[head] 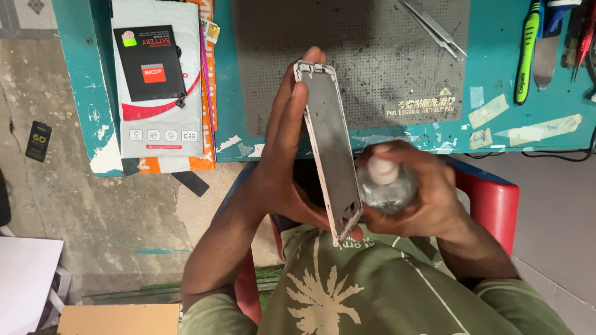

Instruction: The person cleans the inside of a white smartphone chassis. They spray a clear liquid from a bottle onto the chassis and wipe it with their fingers. They then use a toothbrush to scrub the surface and edges of the chassis.

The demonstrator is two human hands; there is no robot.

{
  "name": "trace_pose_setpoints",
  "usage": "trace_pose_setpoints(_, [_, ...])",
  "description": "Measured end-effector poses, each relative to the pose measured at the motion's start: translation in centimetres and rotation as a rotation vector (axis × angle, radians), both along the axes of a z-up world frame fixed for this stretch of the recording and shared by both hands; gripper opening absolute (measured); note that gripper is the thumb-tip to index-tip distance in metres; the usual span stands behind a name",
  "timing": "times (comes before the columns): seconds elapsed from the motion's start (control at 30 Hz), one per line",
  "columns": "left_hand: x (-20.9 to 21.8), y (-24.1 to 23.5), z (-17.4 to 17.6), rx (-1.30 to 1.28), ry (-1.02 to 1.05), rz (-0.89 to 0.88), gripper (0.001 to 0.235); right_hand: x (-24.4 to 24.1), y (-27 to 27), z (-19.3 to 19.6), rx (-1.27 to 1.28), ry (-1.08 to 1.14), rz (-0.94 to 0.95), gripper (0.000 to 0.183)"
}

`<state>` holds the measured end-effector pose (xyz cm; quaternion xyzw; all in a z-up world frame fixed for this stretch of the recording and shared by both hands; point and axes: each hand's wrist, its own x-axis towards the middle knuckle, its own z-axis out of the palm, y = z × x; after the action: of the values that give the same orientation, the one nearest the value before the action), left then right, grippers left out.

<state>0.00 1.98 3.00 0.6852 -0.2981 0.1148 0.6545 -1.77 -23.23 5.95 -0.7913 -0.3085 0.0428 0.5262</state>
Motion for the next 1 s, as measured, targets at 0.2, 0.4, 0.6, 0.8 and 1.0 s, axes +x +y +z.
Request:
trace_pose_setpoints(0.2, [-0.1, -0.3, -0.1, -0.022, -0.002, -0.017, 0.153, 0.0, -0.4, -0.1, 0.054, 0.042, -0.022, 0.087])
trace_pose_setpoints(0.4, [-0.2, -0.1, 0.1, -0.029, 0.014, -0.01, 0.154, 0.5, -0.4, -0.7, 0.123, 0.135, 0.064, 0.089])
trace_pose_setpoints(0.6, [0.0, -0.2, 0.4, -0.011, 0.014, -0.008, 0.154, 0.5, -0.3, -0.5, -0.062, 0.018, -0.026, 0.084])
trace_pose_setpoints(0.8, [-0.4, -0.2, 0.6, 0.021, 0.035, 0.003, 0.155, 1.1, 0.3, -0.3, -0.087, -0.041, 0.045, 0.085])
trace_pose_setpoints(1.0, [-0.3, -0.4, 1.0, 0.053, 0.024, 0.029, 0.154, 1.7, 0.7, 0.3, -0.158, -0.066, -0.003, 0.08])
